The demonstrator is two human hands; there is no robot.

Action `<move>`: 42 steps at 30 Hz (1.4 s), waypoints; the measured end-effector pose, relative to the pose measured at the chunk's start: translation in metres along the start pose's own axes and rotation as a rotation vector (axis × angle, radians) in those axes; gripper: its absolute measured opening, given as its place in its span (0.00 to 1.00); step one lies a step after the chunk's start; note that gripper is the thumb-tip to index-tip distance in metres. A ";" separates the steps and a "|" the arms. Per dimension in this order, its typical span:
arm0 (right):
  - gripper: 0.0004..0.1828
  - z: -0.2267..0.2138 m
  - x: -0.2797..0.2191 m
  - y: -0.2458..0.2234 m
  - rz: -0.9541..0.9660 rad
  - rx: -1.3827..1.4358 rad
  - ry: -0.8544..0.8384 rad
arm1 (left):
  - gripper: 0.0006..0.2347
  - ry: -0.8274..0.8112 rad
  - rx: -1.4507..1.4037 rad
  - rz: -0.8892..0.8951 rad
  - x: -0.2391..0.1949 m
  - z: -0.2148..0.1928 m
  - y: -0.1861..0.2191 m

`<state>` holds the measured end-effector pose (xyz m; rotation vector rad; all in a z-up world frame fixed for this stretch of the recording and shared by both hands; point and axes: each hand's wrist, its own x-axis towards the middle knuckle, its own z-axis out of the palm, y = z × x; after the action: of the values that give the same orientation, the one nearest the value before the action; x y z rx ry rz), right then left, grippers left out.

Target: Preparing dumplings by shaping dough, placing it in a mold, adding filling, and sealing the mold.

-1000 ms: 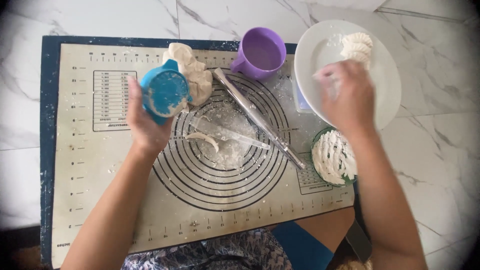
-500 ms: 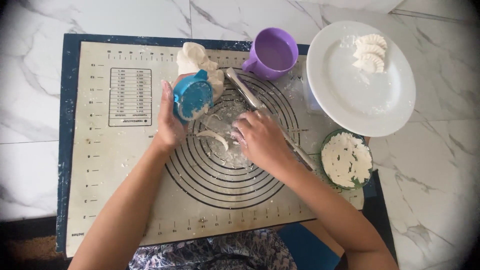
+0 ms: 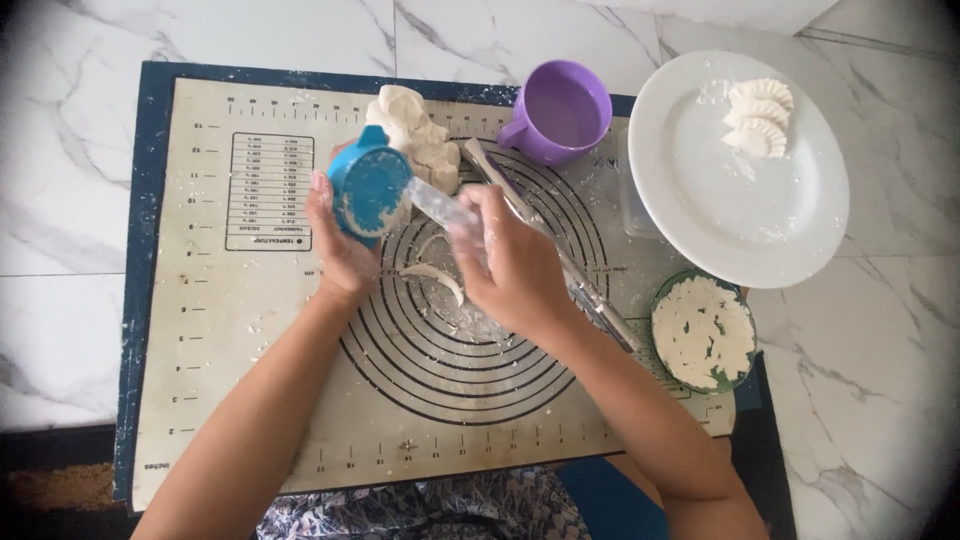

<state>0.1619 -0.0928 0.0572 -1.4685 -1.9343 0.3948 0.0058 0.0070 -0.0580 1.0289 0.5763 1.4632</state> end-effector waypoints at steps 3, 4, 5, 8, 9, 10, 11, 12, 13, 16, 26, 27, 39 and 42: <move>0.07 0.005 0.020 -0.001 -0.139 0.031 0.085 | 0.28 -0.207 0.072 0.038 0.003 0.018 0.020; 0.07 0.009 0.019 0.000 -0.144 0.033 0.085 | 0.28 -0.205 0.075 0.042 0.002 0.018 0.020; 0.06 0.013 0.019 0.001 -0.153 0.015 0.088 | 0.28 -0.246 0.119 0.062 0.001 0.018 0.019; 0.05 0.020 0.018 0.001 -0.171 -0.025 0.096 | 0.28 -0.316 0.174 0.100 0.001 0.018 0.018; 0.05 0.021 0.018 0.001 -0.173 -0.054 0.103 | 0.27 -0.350 0.177 0.115 0.002 0.018 0.017; 0.05 0.023 0.014 0.004 -0.168 -0.048 0.100 | 0.27 -0.347 0.180 0.108 0.001 0.021 0.024; 0.04 0.025 0.011 0.008 -0.150 -0.040 0.111 | 0.28 -0.373 0.231 0.119 -0.001 0.024 0.030; 0.04 0.026 0.008 0.012 -0.133 -0.036 0.124 | 0.28 -0.400 0.279 0.134 -0.001 0.028 0.036; 0.04 0.022 0.007 0.011 -0.130 -0.035 0.122 | 0.28 -0.400 0.279 0.130 -0.001 0.025 0.033; 0.05 0.016 0.005 0.008 -0.141 -0.014 0.076 | 0.28 -0.396 0.349 0.121 -0.004 0.022 0.027; 0.05 0.018 0.002 0.006 -0.086 0.090 0.002 | 0.28 -0.361 0.288 0.120 -0.011 0.019 0.021; 0.06 0.018 0.002 0.006 -0.096 0.079 -0.003 | 0.27 -0.356 0.308 0.135 -0.011 0.020 0.023; 0.10 0.020 -0.001 0.010 -0.202 -0.094 -0.079 | 0.27 -0.340 0.352 0.166 -0.009 0.033 0.042; 0.12 0.029 -0.005 0.020 -0.245 -0.197 -0.063 | 0.26 -0.304 0.348 0.168 -0.006 0.038 0.044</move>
<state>0.1578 -0.0866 0.0222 -1.3290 -2.2246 0.1450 0.0141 -0.0149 -0.0048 1.5742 0.5440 1.3401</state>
